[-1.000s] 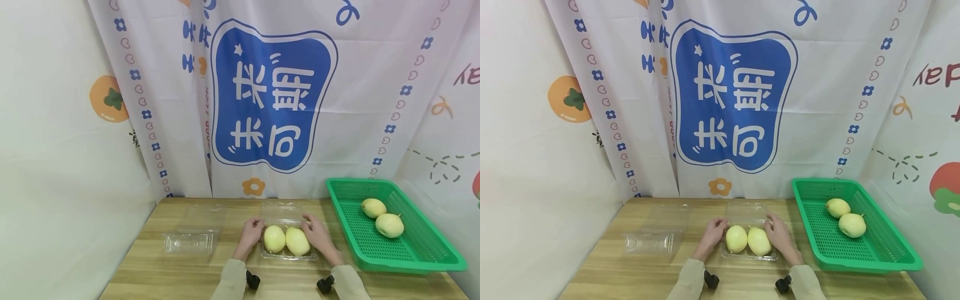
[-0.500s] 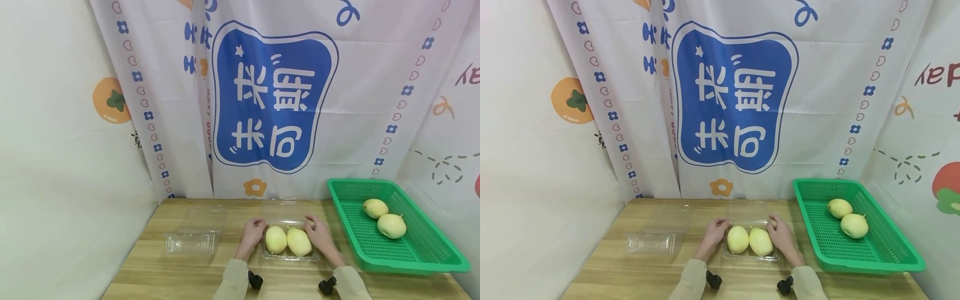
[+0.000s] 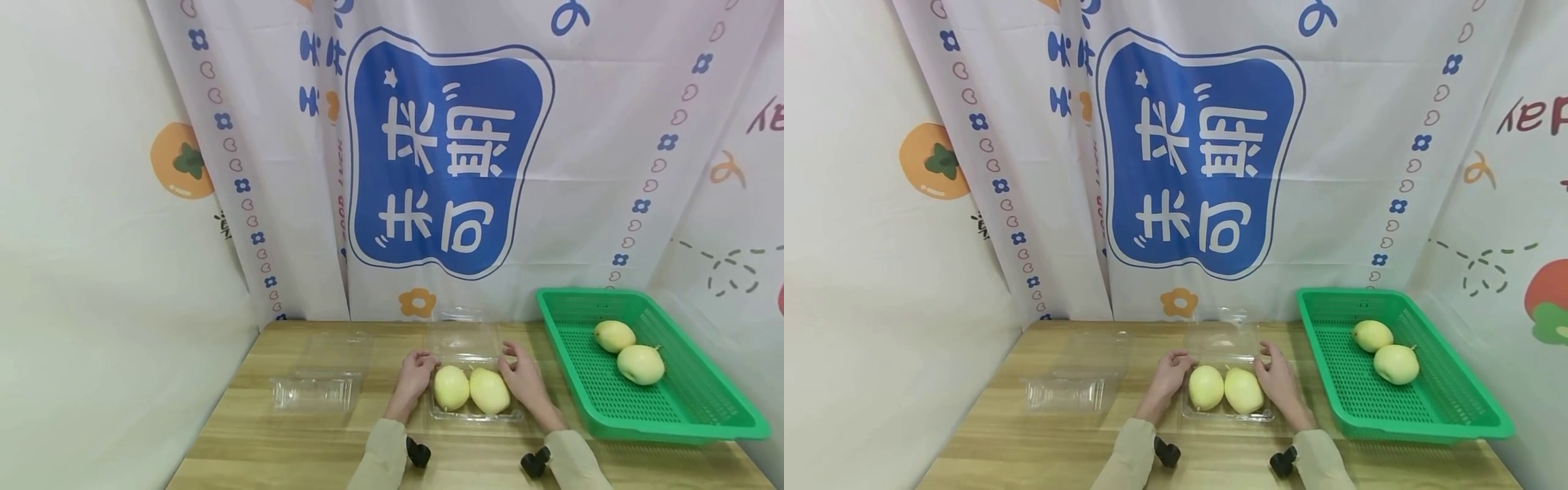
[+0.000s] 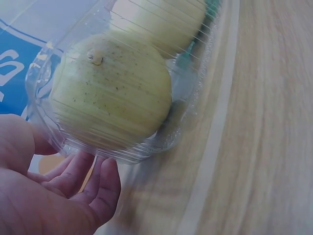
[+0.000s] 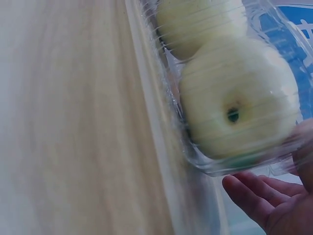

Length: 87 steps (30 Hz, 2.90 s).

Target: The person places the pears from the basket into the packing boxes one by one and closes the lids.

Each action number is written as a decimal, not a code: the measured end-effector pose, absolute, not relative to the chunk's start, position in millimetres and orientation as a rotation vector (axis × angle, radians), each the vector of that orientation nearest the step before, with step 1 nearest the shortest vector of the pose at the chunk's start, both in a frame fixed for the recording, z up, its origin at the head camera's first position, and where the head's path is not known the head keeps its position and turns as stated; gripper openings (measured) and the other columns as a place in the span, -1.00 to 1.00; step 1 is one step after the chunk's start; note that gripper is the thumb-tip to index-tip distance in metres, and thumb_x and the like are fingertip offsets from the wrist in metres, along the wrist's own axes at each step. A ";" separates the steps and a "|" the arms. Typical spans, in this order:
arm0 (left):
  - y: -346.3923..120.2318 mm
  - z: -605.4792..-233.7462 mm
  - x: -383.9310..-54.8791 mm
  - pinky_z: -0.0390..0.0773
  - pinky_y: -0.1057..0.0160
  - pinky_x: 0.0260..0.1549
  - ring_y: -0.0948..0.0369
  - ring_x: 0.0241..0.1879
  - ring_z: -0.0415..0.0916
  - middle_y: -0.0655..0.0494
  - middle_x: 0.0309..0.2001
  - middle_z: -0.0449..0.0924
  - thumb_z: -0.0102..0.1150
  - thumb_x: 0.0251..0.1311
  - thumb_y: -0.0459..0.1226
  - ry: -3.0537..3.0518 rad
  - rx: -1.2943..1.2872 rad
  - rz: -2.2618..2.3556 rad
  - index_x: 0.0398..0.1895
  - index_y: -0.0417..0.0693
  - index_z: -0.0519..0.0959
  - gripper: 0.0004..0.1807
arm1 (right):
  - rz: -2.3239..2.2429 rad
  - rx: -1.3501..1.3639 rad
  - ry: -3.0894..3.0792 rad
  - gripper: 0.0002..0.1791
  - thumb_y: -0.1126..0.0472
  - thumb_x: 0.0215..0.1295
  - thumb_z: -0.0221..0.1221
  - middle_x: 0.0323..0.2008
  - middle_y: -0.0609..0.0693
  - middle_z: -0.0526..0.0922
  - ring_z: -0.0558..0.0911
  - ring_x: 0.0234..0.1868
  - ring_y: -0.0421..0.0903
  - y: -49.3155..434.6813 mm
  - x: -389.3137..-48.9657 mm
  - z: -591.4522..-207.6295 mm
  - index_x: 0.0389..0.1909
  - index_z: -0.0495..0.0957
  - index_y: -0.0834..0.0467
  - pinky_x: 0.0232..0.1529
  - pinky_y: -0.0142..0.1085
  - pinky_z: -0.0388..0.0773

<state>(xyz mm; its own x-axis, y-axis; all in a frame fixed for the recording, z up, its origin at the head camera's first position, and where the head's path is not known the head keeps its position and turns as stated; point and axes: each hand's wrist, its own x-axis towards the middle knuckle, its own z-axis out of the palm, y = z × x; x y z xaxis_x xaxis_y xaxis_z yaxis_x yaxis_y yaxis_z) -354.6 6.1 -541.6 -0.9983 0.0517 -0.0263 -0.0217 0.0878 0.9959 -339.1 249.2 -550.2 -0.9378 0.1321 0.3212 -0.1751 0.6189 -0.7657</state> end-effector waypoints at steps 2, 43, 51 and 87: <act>6.4 -541.8 -355.2 0.48 0.38 -0.46 0.22 -0.31 0.51 -0.15 -0.08 0.69 0.05 0.35 -0.33 2.275 0.018 2.079 0.15 -0.35 0.38 -0.63 | 1.244 0.040 -2.481 -0.55 0.30 0.35 0.12 0.04 0.38 0.60 0.71 -0.22 0.14 248.3 -338.1 -549.6 0.23 0.39 0.33 -0.22 -0.12 0.66; 1.0 -540.7 -356.6 0.54 0.31 -0.41 0.17 -0.31 0.58 -0.13 -0.15 0.69 0.06 0.35 -0.35 2.258 0.094 2.073 0.19 -0.26 0.37 -0.62 | 1.567 -0.084 -2.367 -0.64 0.43 0.26 0.19 -0.20 0.35 0.63 0.54 -0.39 -0.22 253.6 -339.1 -541.5 0.07 0.40 0.35 -0.40 -0.46 0.50; -1.5 -539.3 -356.6 0.57 0.26 -0.40 0.09 -0.23 0.65 -0.20 -0.12 0.69 0.06 0.35 -0.36 2.252 0.091 2.090 0.19 -0.27 0.39 -0.63 | 1.589 -0.035 -2.307 -0.70 0.47 0.21 0.20 -0.25 0.37 0.63 0.53 -0.45 -0.30 252.6 -340.8 -543.2 -0.06 0.39 0.40 -0.48 -0.45 0.49; -2.1 -539.3 -358.1 0.58 0.26 -0.34 0.17 -0.21 0.63 -0.08 -0.11 0.70 -0.45 0.47 0.24 2.104 -0.041 2.107 0.11 -0.28 0.49 -0.21 | 1.686 -0.008 -2.283 -0.86 0.41 0.29 0.18 -0.29 0.28 0.60 0.54 -0.56 -0.22 258.8 -335.6 -548.6 -0.20 0.44 0.35 -0.61 -0.32 0.59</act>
<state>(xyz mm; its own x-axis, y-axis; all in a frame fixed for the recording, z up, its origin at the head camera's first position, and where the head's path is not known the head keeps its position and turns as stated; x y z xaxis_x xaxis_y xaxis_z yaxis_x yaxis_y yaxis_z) -358.1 -2.1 -539.3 -0.9863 0.0957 -0.1346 -0.1348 0.0050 0.9909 -335.6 258.8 -548.6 -0.9542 0.1818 0.2374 -0.1734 0.3105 -0.9346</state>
